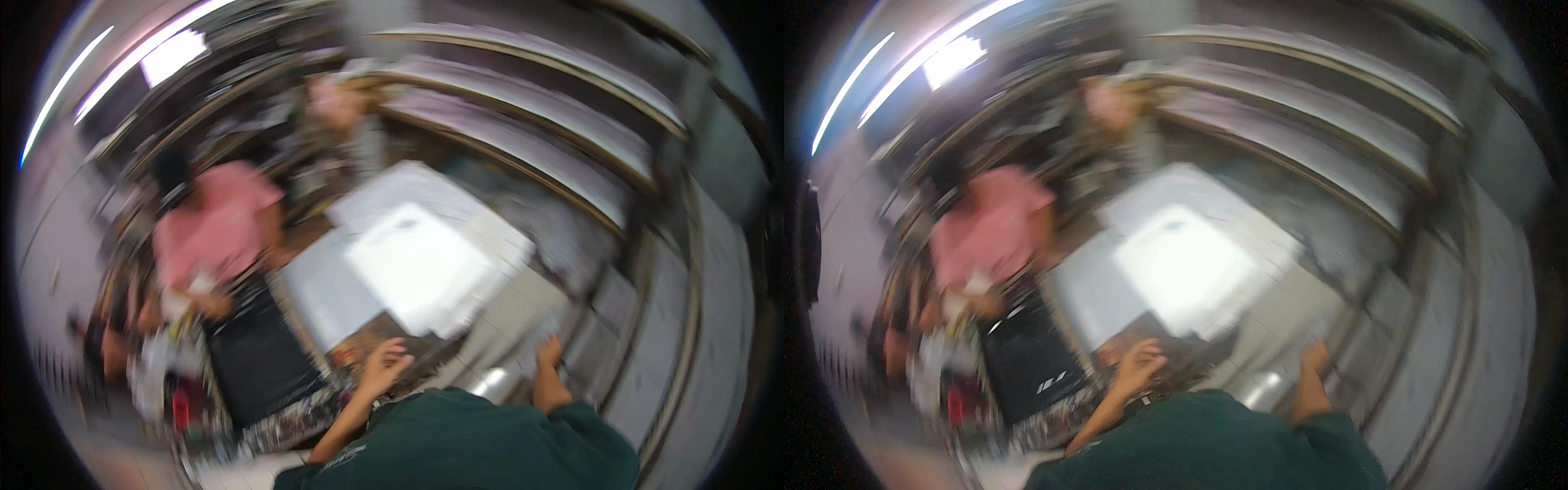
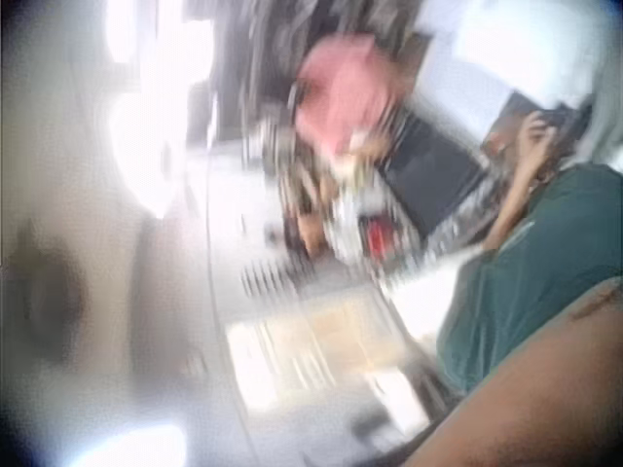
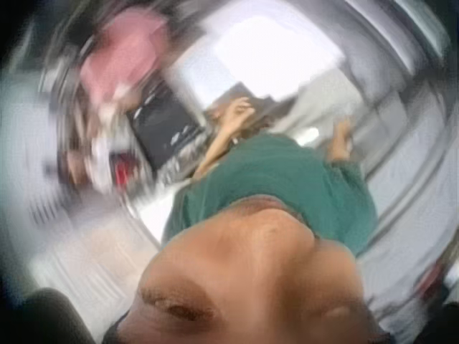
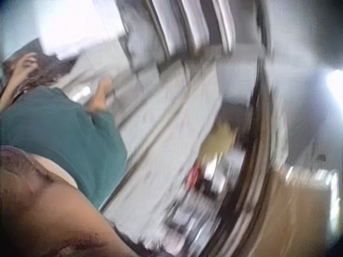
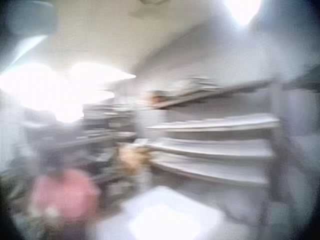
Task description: The person repeatedly picks up white printed sheets from a table and places them onto a nearby metal shelf. The person handles the sheets one at a time, moving between the table and the shelf throughout the clip.
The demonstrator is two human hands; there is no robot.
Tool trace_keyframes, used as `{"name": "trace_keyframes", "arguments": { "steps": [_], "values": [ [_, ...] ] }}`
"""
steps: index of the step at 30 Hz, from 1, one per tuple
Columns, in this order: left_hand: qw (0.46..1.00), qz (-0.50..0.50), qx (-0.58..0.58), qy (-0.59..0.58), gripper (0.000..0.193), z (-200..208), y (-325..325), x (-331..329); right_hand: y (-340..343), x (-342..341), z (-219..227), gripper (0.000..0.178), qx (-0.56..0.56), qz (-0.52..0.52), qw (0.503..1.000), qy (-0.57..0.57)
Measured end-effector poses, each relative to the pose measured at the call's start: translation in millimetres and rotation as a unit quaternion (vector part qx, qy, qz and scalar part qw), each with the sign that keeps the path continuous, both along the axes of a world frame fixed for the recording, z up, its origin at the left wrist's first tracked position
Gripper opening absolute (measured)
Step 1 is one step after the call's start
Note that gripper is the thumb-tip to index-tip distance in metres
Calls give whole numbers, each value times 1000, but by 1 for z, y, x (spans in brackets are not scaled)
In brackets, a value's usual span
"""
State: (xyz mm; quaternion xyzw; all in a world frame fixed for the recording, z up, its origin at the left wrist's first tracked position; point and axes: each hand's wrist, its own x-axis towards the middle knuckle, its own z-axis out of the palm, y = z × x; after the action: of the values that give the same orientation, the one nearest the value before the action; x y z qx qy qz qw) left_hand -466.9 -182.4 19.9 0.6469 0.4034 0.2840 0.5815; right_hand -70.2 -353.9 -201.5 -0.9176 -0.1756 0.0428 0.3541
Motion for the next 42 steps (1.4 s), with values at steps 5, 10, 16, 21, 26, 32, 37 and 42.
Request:
{"name": "trace_keyframes", "arguments": {
  "steps": [5,10,16,21,26,32,37,42],
  "values": [
    [987,-10,-139,-81,39,-18,41,39,-22,6,4,27,77,-99,986,-108],
    [925,155,-251,-238,38,-53,50,32,-30,3,67,31,104,-114,988,18],
    [788,230,-418,-389,24,-88,71,46,-96,18,61,37,54,-92,994,-27],
    [781,266,-407,-391,38,-81,51,21,-130,-1,87,36,-24,-133,990,29],
    [759,325,-378,-419,43,-136,54,7,-115,28,36,38,-53,-66,996,21],
    [745,379,-331,-438,53,-150,59,-13,-72,19,65,38,-50,-26,998,-1],
    [719,402,-324,-465,57,-155,54,-13,-72,39,57,37,15,-2,999,-38],
    [699,416,-309,-494,57,-161,67,-18,-71,48,63,36,-2,-9,998,-61]
  ]
}}
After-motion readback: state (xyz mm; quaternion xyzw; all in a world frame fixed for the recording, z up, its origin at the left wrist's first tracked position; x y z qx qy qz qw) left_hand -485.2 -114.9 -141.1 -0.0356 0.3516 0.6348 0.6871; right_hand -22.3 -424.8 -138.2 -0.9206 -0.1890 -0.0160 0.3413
